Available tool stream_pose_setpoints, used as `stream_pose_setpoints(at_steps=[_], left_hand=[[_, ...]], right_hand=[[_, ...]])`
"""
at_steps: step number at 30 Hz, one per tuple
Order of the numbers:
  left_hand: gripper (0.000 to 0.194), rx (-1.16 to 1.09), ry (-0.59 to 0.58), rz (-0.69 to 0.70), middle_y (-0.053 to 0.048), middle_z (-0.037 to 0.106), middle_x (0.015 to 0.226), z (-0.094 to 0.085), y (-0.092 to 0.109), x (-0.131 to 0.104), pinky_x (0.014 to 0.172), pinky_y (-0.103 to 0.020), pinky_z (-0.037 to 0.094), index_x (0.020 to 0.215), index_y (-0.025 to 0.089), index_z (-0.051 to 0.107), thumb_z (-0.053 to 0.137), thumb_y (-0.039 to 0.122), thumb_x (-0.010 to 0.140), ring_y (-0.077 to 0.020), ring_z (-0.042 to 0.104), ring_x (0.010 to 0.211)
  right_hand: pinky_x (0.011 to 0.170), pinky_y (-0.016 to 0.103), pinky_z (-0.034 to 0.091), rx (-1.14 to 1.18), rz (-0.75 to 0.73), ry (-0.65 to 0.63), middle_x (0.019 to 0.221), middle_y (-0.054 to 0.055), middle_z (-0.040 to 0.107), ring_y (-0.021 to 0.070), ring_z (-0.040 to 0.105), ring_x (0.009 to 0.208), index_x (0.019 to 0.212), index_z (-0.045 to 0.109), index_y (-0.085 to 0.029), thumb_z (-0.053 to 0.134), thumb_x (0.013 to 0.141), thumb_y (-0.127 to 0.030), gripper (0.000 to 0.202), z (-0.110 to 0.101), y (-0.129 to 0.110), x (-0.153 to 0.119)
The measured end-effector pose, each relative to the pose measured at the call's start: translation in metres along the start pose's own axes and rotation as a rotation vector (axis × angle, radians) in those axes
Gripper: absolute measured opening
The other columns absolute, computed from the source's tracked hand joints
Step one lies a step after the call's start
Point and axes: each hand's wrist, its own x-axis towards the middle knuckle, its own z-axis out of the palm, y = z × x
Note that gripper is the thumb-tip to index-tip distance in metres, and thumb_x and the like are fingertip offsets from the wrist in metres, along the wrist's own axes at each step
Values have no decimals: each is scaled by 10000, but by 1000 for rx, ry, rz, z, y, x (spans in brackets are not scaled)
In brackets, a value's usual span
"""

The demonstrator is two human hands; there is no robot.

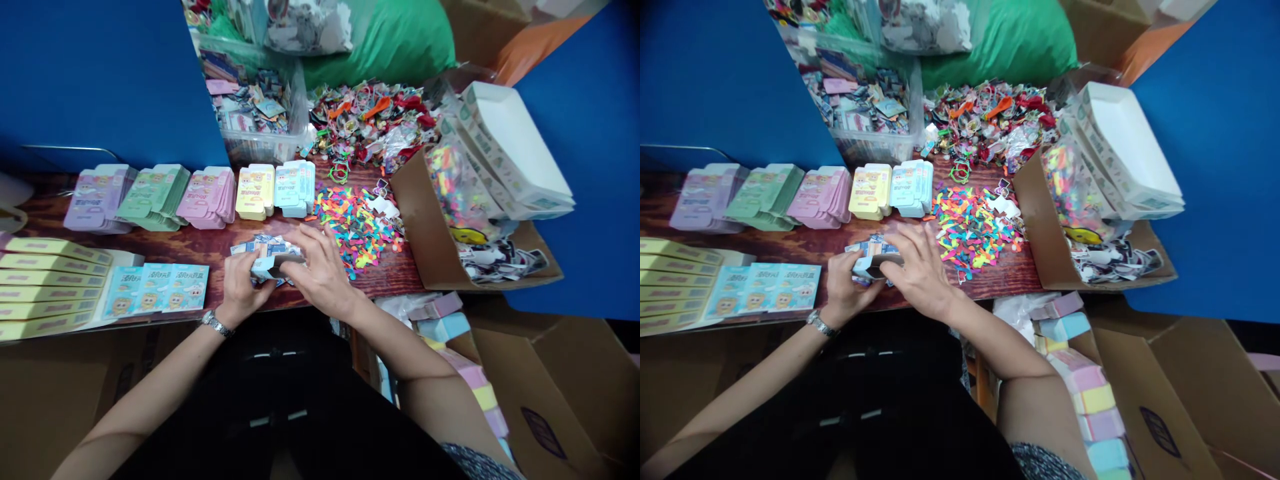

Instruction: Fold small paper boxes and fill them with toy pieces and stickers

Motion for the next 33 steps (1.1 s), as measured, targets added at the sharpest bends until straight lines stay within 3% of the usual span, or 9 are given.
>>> stream_pose_setpoints(at_steps=[6, 12, 20, 24, 27, 29, 31, 33], left_hand=[[659, -25, -56, -28, -149, 604, 1112, -3, 3, -2, 853, -428, 495, 1334, 163, 402, 720, 309, 775, -287, 610, 988], [666, -86, -57, -25, -178, 596, 1109, -3, 1, -5, 870, -428, 493, 1324, 113, 435, 746, 268, 756, -294, 589, 998], [672, -20, -115, -24, -171, 592, 1152, -2, 1, -5, 890, -422, 477, 1373, 133, 377, 697, 305, 808, -288, 590, 1030], [661, 2, -147, -103, -175, 585, 1160, -7, -4, -8, 897, -410, 467, 1348, 117, 403, 703, 339, 803, -291, 573, 1039], [648, 5, -154, -198, -171, 579, 1174, -13, -11, -12, 918, -401, 467, 1322, 105, 438, 706, 369, 795, -287, 559, 1053], [654, 5, -162, -288, -159, 581, 1157, -16, -16, -14, 917, -394, 474, 1300, 98, 460, 713, 405, 781, -280, 561, 1044], [668, -2, -161, -388, -143, 582, 1133, -19, -20, -17, 912, -388, 483, 1280, 97, 477, 724, 440, 763, -272, 570, 1037], [691, -25, -154, -472, -133, 578, 1130, -20, -23, -19, 911, -382, 490, 1274, 101, 481, 735, 461, 743, -267, 580, 1042]], right_hand=[[1170, 577, 255, 210, -14, -123, 1505, 74, 332, 282, 204, 1461, 862, 696, -179, 582, 918, -301, 176, 2, 12, 4], [1170, 557, 262, 214, -38, -162, 1498, 105, 354, 267, 219, 1464, 868, 685, -163, 584, 913, -289, 168, 7, 14, 2], [1172, 568, 245, 96, -59, -158, 1482, 108, 384, 280, 231, 1457, 843, 598, -134, 493, 933, -249, 180, 17, 14, 1], [1164, 546, 263, 143, -17, -109, 1470, 141, 392, 287, 266, 1440, 872, 559, -125, 491, 924, -234, 139, 3, 19, 6], [1101, 433, 365, 331, 103, -64, 1344, 117, 515, 226, 434, 1314, 882, 532, -142, 512, 928, -244, 114, -15, 31, 8], [946, 321, 456, 513, 273, -23, 1118, 83, 606, 159, 562, 1077, 880, 504, -153, 520, 938, -284, 144, -20, 45, 5], [717, 222, 453, 691, 466, 24, 857, 29, 579, 98, 549, 781, 879, 478, -158, 541, 932, -357, 215, -15, 62, -2], [575, 181, 372, 812, 619, 93, 714, -16, 488, 65, 444, 616, 871, 464, -160, 580, 897, -426, 291, -1, 77, -10]])
